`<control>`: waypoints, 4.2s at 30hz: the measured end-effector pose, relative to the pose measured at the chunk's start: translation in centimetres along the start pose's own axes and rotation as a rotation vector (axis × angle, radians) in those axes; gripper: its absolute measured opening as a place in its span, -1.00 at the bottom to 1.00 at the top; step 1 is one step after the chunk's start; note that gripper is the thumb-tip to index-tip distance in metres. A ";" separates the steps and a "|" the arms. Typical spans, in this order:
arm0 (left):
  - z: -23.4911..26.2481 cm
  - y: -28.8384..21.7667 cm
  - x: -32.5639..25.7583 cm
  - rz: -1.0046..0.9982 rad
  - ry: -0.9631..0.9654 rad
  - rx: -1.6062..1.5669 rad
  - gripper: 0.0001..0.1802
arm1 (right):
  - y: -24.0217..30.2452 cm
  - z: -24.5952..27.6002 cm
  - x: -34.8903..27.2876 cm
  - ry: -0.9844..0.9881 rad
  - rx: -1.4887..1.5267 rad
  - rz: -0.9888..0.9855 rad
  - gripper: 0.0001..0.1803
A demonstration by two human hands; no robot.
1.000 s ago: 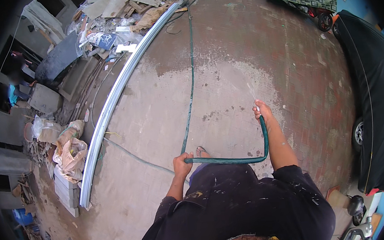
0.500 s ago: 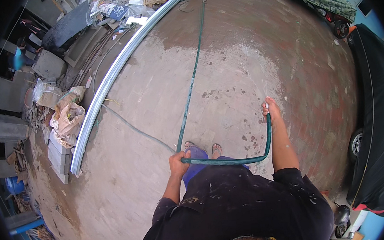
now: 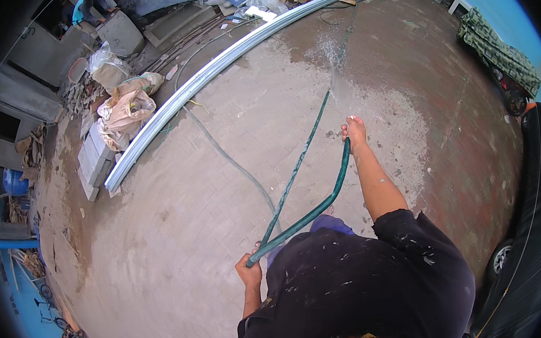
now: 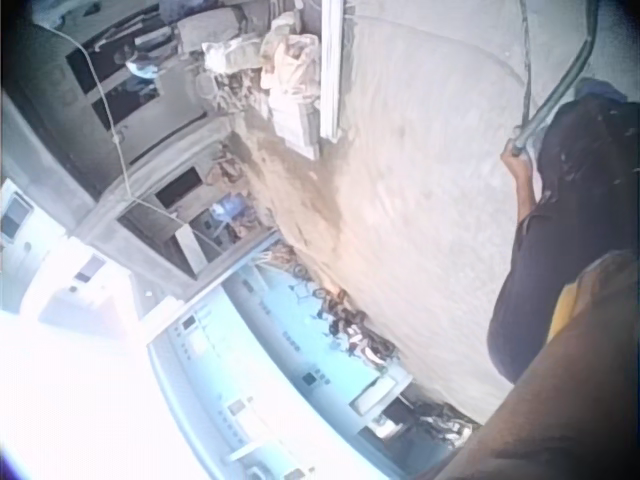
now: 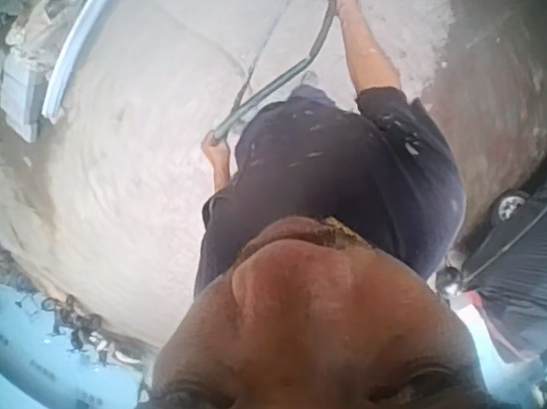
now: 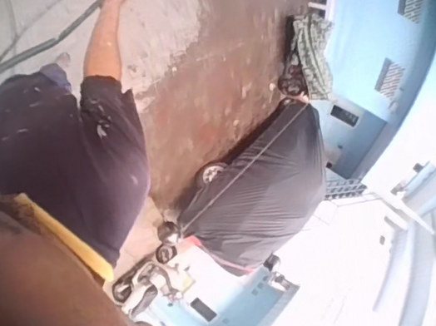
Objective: The person picks up a green garden hose and sprays water across a cluttered tiled floor, moving around debris and parked vehicles. The person continues to hose down different sections of the floor, rinsing away dust and dirt.
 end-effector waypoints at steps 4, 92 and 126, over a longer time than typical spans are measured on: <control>8.6 8.0 -4.5 0.135 -0.167 -0.245 -0.67 | -9.1 -11.0 -4.5 0.026 -0.042 -0.042 -0.66; 7.9 -4.6 28.7 -0.537 0.759 0.564 -0.56 | -23.3 10.8 -25.5 -0.843 0.584 0.052 -0.83; 16.2 3.4 16.9 -0.521 0.843 0.639 -0.53 | -29.6 12.7 -36.7 -0.765 0.472 0.031 -0.78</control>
Point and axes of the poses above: each hand's wrist, its own x-axis towards the middle knuckle, its own z-axis out of the back of the hand, y = z × x, the point moved 3 cm from there along x, towards the middle knuckle, and after that the axes turned 11 degrees about y, right-handed, at the moved point
